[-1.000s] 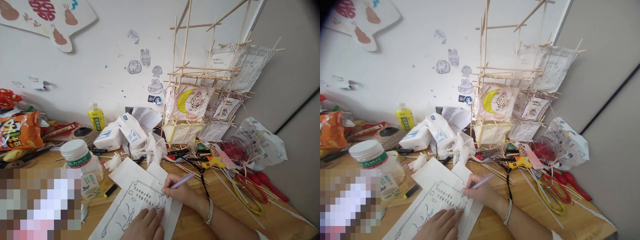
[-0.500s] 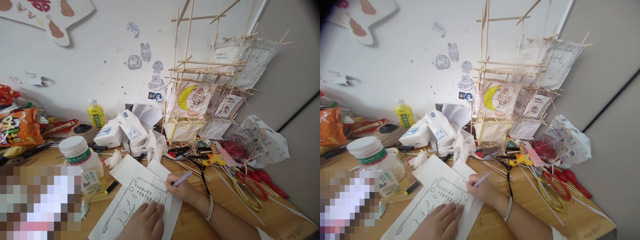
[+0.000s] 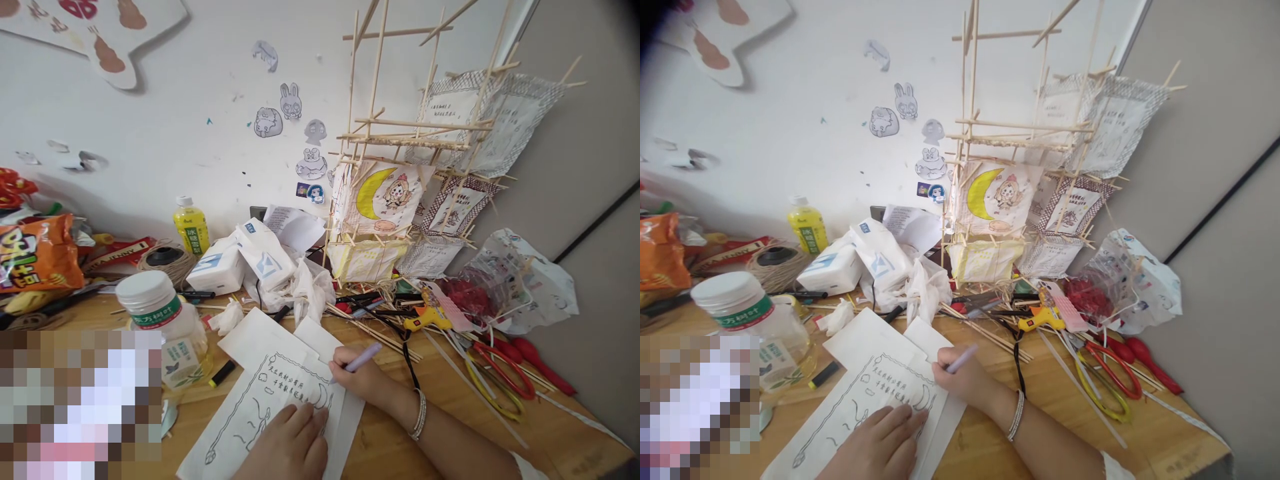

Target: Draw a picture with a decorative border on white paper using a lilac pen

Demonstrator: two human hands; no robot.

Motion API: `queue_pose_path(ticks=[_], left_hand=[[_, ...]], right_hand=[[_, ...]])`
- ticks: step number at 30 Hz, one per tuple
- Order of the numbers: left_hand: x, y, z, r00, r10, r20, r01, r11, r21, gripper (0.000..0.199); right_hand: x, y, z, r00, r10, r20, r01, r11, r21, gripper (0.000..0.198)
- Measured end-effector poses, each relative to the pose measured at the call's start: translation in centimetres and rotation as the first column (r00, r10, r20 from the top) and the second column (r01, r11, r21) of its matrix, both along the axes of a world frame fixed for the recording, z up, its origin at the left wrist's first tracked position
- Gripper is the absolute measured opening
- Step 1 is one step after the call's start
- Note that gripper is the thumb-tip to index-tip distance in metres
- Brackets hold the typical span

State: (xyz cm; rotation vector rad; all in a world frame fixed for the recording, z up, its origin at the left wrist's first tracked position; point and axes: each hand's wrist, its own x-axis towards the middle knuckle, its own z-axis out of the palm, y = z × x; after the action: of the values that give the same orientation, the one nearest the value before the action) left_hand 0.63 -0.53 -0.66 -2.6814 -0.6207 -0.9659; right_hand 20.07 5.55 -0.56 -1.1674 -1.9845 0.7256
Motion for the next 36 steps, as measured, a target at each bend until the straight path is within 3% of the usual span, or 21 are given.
queue_pose_path(ticks=[30,36], left_hand=[[-0.17,0.01,-0.05,1.000,-0.019,-0.021,0.019,1.000,-0.014,0.022],[-0.13,-0.08,-0.14,1.000,-0.014,-0.017,0.014,1.000,-0.023,0.021]], right_hand=[[0.05,-0.18,-0.08,0.999,-0.029,-0.019,0.028,0.999,-0.046,0.031],[0.11,-0.13,-0.15,1.000,0.025,-0.011,-0.025,0.999,-0.024,0.031]])
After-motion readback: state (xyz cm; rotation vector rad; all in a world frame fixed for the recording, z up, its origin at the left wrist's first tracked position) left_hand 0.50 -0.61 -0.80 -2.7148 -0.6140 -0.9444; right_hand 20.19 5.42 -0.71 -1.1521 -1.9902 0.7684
